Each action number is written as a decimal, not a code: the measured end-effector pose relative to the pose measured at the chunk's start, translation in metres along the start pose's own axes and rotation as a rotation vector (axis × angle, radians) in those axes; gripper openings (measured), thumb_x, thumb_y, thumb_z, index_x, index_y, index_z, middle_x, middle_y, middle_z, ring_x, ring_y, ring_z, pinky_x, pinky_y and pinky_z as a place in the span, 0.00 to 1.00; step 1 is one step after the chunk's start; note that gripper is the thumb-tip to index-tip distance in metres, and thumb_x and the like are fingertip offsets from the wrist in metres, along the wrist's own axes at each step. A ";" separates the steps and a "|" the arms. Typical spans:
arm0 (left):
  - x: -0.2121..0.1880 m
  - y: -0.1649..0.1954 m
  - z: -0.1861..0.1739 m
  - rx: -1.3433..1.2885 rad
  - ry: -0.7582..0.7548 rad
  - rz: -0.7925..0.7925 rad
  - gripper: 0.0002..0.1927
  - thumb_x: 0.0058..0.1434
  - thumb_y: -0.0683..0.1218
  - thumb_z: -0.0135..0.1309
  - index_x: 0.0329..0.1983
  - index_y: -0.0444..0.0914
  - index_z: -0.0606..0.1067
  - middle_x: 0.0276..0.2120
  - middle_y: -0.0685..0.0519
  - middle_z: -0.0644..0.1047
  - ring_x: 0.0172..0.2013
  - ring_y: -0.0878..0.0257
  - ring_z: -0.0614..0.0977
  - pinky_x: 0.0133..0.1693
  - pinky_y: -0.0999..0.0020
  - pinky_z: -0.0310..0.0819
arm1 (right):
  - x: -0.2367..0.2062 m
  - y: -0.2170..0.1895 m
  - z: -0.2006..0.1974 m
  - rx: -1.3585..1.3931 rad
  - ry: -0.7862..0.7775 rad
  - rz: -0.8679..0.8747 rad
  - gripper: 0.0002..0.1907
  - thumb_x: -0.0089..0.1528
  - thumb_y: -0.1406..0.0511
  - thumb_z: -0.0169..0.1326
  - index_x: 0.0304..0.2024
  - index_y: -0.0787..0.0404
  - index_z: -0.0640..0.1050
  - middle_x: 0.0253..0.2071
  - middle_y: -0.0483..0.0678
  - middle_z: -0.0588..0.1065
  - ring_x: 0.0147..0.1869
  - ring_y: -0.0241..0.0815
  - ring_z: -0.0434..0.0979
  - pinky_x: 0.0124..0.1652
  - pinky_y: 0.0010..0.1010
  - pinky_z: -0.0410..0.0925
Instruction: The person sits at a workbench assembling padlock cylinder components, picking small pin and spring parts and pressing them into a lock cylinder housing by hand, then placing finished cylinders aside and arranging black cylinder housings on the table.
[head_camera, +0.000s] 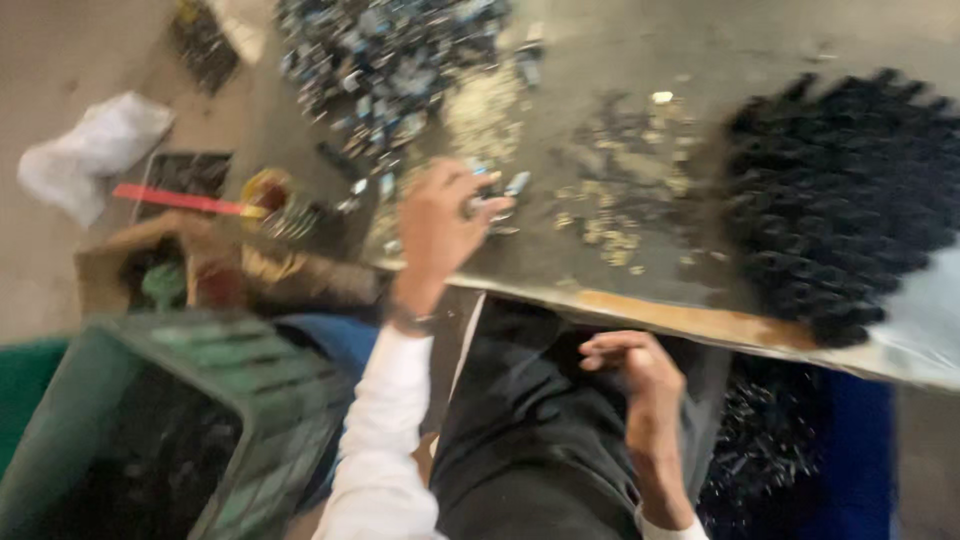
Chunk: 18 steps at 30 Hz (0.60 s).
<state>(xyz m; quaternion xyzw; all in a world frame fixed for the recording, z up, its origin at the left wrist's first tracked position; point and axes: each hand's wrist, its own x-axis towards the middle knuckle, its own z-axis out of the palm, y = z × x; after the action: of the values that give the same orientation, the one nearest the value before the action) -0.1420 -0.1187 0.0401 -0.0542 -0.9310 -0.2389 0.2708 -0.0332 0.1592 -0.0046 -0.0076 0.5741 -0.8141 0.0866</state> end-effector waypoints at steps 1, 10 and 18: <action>-0.005 -0.007 0.011 0.065 0.075 0.051 0.21 0.53 0.58 0.69 0.43 0.41 0.82 0.41 0.50 0.78 0.44 0.50 0.80 0.46 0.55 0.72 | -0.001 0.009 0.018 -0.055 -0.071 0.086 0.21 0.71 0.59 0.41 0.44 0.71 0.78 0.43 0.55 0.80 0.44 0.43 0.79 0.51 0.31 0.71; -0.006 -0.030 0.027 0.117 0.020 -0.128 0.07 0.54 0.50 0.63 0.33 0.44 0.81 0.38 0.57 0.78 0.45 0.61 0.79 0.52 0.59 0.67 | -0.005 0.008 0.067 -0.346 -0.225 -0.204 0.16 0.73 0.64 0.43 0.49 0.73 0.76 0.52 0.59 0.78 0.52 0.45 0.79 0.57 0.33 0.70; -0.016 -0.031 0.006 -1.154 0.206 -0.152 0.12 0.73 0.46 0.53 0.56 0.39 0.76 0.48 0.53 0.80 0.44 0.64 0.85 0.46 0.67 0.83 | 0.010 0.058 0.039 -0.259 -0.179 -0.435 0.24 0.81 0.55 0.45 0.53 0.74 0.71 0.51 0.60 0.75 0.54 0.46 0.79 0.55 0.33 0.74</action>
<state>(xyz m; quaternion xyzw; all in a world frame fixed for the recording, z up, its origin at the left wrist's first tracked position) -0.1381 -0.1431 0.0142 -0.1026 -0.6206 -0.7295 0.2689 -0.0307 0.1025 -0.0467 -0.2138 0.6484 -0.7295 -0.0416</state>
